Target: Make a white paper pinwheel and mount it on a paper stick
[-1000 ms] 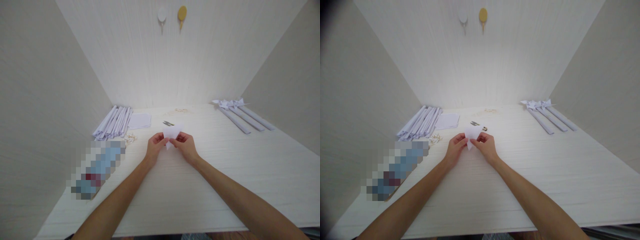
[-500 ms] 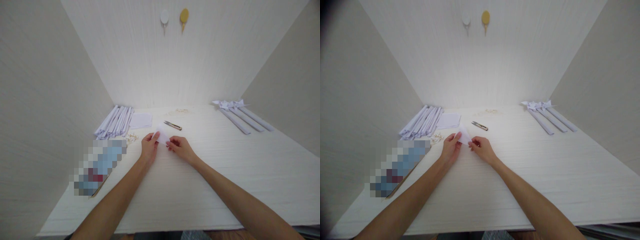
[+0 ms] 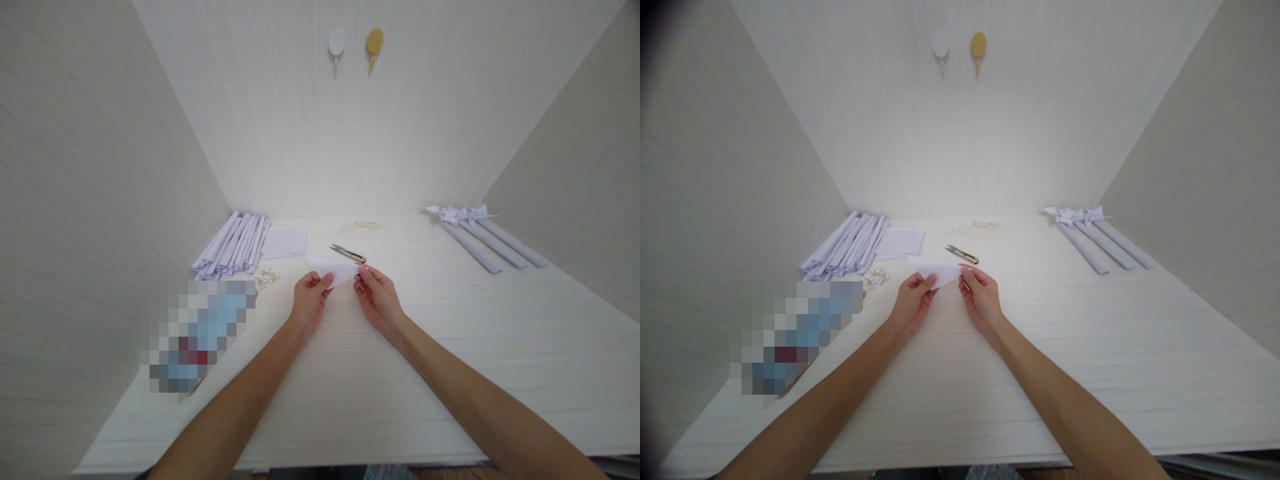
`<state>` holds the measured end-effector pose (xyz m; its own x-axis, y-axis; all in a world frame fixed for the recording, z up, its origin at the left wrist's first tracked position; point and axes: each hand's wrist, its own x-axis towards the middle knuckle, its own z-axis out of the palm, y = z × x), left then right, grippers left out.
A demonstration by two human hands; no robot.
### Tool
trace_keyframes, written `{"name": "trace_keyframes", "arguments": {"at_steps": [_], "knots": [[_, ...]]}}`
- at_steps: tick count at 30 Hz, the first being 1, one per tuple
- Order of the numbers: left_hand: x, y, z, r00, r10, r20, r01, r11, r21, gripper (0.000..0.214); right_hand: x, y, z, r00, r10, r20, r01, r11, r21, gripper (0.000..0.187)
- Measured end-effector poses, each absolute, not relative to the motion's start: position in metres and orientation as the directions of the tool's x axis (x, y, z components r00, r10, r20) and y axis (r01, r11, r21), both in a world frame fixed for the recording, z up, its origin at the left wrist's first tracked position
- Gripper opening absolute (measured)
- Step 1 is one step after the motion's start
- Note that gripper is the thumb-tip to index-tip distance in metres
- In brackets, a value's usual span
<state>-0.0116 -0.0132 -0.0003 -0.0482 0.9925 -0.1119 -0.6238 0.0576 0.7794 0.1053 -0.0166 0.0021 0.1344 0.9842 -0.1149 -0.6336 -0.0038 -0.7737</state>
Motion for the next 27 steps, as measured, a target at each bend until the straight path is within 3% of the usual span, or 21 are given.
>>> {"name": "trace_keyframes", "arguments": {"at_steps": [13,27], "knots": [[-0.0054,-0.0177,0.0023,-0.019,0.995,-0.102,-0.521,0.077,0.85,0.026,0.1032,-0.0159,0.0024,0.116,0.99,-0.076,-0.612,0.011,-0.791,0.024],[-0.0119,-0.0101,0.0029,-0.06,0.997,-0.049,-0.544,0.008,0.839,0.045,0.102,-0.017,-0.0039,0.131,0.991,0.003,-0.501,0.069,-0.863,0.023]]}}
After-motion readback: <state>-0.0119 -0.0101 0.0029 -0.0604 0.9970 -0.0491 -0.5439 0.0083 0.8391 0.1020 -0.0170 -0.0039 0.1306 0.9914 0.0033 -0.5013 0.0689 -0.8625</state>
